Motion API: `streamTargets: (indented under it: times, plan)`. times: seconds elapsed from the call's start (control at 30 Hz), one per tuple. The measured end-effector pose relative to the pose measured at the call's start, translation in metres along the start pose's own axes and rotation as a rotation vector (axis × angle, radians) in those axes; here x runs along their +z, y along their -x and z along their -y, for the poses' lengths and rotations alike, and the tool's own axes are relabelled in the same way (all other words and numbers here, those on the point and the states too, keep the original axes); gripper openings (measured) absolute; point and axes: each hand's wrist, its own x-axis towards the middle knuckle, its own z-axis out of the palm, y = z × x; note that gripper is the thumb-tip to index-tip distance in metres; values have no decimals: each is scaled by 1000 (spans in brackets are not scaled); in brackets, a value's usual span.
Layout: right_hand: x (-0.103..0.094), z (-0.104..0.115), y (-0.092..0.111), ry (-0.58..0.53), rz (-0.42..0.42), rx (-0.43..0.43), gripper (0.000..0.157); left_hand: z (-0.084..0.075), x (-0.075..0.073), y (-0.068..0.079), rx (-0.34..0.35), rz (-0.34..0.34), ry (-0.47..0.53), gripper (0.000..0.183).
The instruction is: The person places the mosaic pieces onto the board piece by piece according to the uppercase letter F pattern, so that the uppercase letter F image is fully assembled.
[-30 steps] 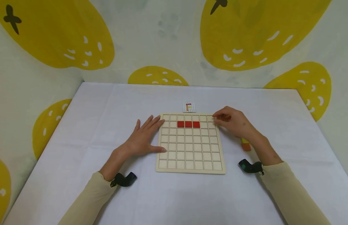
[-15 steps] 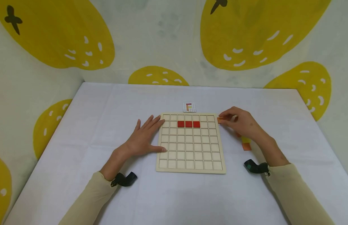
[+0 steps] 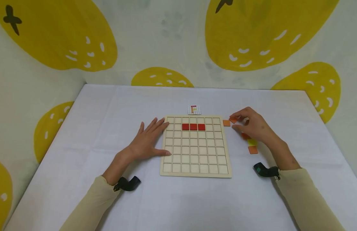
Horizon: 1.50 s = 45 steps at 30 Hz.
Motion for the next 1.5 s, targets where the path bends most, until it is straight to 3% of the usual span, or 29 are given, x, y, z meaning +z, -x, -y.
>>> streamTargets:
  times: [0.3, 0.5, 0.63, 1.23, 1.5]
  plan:
    - [-3, 3, -7, 18, 75, 61, 46, -1, -2, 1, -2, 0, 8, 113]
    - [-5, 3, -8, 46, 108, 101, 38, 0, -2, 1, 6, -3, 13, 112]
    - [-4, 2, -7, 47, 99, 110, 33, 0, -1, 0, 8, -4, 13, 112]
    - [-3, 9, -10, 54, 52, 131, 36, 0, -2, 0, -4, 5, 3, 113]
    - [5, 19, -14, 37, 10, 73, 32, -1, -2, 2, -3, 3, 7, 113]
